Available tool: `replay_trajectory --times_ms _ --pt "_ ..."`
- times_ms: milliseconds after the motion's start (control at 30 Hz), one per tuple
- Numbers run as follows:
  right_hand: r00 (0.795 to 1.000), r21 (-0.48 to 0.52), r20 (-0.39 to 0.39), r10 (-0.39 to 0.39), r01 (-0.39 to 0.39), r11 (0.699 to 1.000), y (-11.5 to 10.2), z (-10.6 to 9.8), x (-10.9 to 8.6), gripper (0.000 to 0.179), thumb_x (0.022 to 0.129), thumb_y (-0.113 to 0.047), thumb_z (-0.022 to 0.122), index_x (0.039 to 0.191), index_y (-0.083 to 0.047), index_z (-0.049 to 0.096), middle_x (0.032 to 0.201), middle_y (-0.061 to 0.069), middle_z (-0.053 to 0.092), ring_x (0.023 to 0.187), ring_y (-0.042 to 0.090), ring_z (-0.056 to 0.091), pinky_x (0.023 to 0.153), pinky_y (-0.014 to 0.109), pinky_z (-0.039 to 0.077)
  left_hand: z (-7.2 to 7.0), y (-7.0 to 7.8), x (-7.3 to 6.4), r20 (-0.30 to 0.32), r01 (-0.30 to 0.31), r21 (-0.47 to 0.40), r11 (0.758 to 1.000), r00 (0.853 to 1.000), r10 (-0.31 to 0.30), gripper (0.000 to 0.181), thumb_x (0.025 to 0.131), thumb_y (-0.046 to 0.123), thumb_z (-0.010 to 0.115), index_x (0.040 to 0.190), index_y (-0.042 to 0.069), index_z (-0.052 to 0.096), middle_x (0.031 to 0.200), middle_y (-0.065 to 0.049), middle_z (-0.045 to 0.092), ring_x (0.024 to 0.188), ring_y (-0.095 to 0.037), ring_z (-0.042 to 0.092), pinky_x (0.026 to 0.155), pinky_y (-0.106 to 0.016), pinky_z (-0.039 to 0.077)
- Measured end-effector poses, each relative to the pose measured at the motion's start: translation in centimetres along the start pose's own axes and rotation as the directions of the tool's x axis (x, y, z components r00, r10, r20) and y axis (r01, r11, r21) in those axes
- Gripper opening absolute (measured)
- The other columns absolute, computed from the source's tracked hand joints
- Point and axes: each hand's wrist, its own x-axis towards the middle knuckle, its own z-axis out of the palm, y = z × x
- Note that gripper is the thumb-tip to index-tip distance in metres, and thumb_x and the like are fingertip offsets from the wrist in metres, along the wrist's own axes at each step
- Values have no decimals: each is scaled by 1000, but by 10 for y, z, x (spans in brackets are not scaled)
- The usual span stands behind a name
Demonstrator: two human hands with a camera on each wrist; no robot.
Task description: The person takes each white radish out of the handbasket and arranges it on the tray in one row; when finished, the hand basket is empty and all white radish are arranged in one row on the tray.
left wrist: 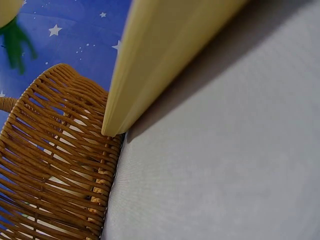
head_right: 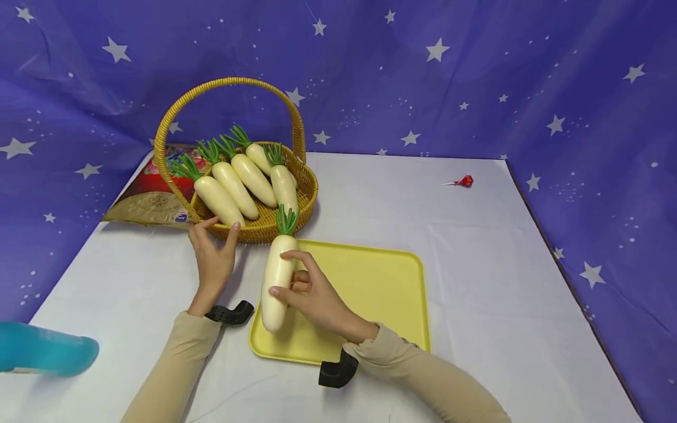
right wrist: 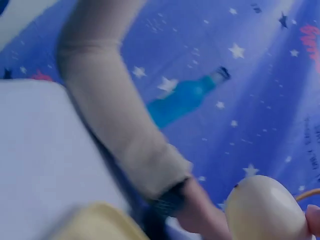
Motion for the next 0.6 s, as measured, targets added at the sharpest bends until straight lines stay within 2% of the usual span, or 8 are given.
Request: replay_trajectory --times_ms 133,300,433,533,600 --pt "998 -24 23 63 -63 998 16 2 -9 58 85 -16 63 132 -18 29 98 18 59 83 11 62 73 30 52 0 1 1 -8 -3 -2 1000 1000 3 51 82 39 63 115 5 44 141 -20 23 132 -32 25 105 -49 23" --pt "991 -43 10 135 -135 990 31 1 -3 54 86 -21 62 131 -24 33 85 8 57 77 12 59 71 30 52 0 1 2 -9 2 1 1000 1000 -2 51 82 39 63 115 6 44 140 -21 24 132 -32 26 106 -47 23" --pt "982 -53 -1 187 -187 981 39 2 2 52 84 -21 64 130 -29 39 82 7 57 74 13 59 71 33 53 0 1 1 -4 13 4 1000 1000 -13 51 82 39 63 115 6 44 139 -21 25 131 -33 27 106 -47 23" --pt "982 -86 8 190 -188 978 43 3 4 53 84 -22 65 130 -30 41 85 9 60 73 14 61 71 35 54 0 2 0 -7 12 5 1000 1000 -12 51 82 38 64 115 5 44 139 -21 25 130 -33 28 106 -47 23" --pt "985 -144 6 173 -171 975 45 3 4 52 83 -26 65 130 -31 43 86 9 60 72 14 61 69 32 53 1 2 0 -6 11 5 1000 1000 -11 51 82 38 64 115 5 44 139 -21 25 131 -33 27 106 -47 23"
